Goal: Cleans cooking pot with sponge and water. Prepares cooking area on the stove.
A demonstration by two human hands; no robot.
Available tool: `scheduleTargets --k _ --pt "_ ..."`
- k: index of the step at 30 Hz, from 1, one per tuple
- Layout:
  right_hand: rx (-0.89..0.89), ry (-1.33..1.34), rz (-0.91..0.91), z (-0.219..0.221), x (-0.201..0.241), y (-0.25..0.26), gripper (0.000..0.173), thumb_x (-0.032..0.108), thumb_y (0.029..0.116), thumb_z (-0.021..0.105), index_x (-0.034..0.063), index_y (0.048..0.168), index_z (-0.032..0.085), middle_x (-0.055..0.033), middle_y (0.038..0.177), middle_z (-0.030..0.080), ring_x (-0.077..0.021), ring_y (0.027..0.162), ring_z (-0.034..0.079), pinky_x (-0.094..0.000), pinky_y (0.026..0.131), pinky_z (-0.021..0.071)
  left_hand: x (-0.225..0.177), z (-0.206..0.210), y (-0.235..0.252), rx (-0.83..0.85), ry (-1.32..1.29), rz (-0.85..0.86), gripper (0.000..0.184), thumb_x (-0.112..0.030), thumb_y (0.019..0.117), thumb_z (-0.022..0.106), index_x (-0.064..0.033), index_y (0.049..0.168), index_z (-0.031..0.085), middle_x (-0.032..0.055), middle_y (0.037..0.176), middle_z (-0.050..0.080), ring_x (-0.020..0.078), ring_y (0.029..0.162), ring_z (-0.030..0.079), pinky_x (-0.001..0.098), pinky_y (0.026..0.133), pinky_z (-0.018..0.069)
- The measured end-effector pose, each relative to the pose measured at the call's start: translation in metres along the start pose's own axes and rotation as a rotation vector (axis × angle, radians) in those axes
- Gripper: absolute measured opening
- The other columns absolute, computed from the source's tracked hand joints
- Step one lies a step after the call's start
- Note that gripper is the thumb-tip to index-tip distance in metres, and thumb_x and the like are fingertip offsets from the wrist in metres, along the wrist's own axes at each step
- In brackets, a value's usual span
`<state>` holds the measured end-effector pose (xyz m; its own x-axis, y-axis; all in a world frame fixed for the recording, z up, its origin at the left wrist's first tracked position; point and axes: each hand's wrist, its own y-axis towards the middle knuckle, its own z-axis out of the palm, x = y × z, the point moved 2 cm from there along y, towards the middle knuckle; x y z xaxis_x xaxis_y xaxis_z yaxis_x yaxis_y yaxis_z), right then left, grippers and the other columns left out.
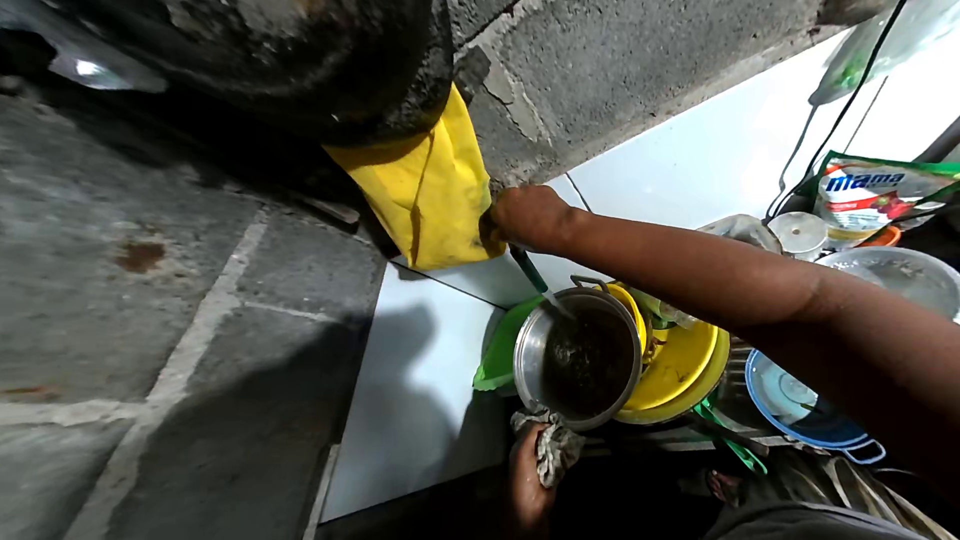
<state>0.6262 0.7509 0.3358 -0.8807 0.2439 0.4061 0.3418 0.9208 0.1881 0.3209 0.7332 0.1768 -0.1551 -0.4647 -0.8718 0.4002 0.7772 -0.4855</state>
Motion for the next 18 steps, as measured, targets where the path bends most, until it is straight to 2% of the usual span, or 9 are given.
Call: scheduleTargets --k 15,18 --pt "0.013 0.013 0.027 -0.0011 0.005 -0.0012 0.032 0.024 0.106 0.056 -0.0044 0.115 0.067 -0.0254 0.125 0.063 -0.0432 0.115 0.064 -0.0601 0.09 0.0523 0.0014 -0.0011 0.0037 0.017 0.032 0.018 0.022 -0.01 0.1036 0.04 -0.0074 0.094 0.059 0.0031 0.072 0.066 0.0104 0.063 0.067 0.0267 0.056 0.0582" --pt "0.024 0.019 0.048 -0.0005 0.0084 -0.0005 0.028 0.019 0.1055 0.056 -0.0051 0.115 0.067 -0.026 0.125 0.063 -0.0436 0.115 0.063 -0.06 0.091 0.0524 0.0011 -0.0017 0.002 0.008 0.035 0.017 0.021 -0.009 0.1035 0.04 -0.0074 0.094 0.058 0.0034 0.072 0.066 0.0104 0.062 0.067 0.0267 0.055 0.0581"
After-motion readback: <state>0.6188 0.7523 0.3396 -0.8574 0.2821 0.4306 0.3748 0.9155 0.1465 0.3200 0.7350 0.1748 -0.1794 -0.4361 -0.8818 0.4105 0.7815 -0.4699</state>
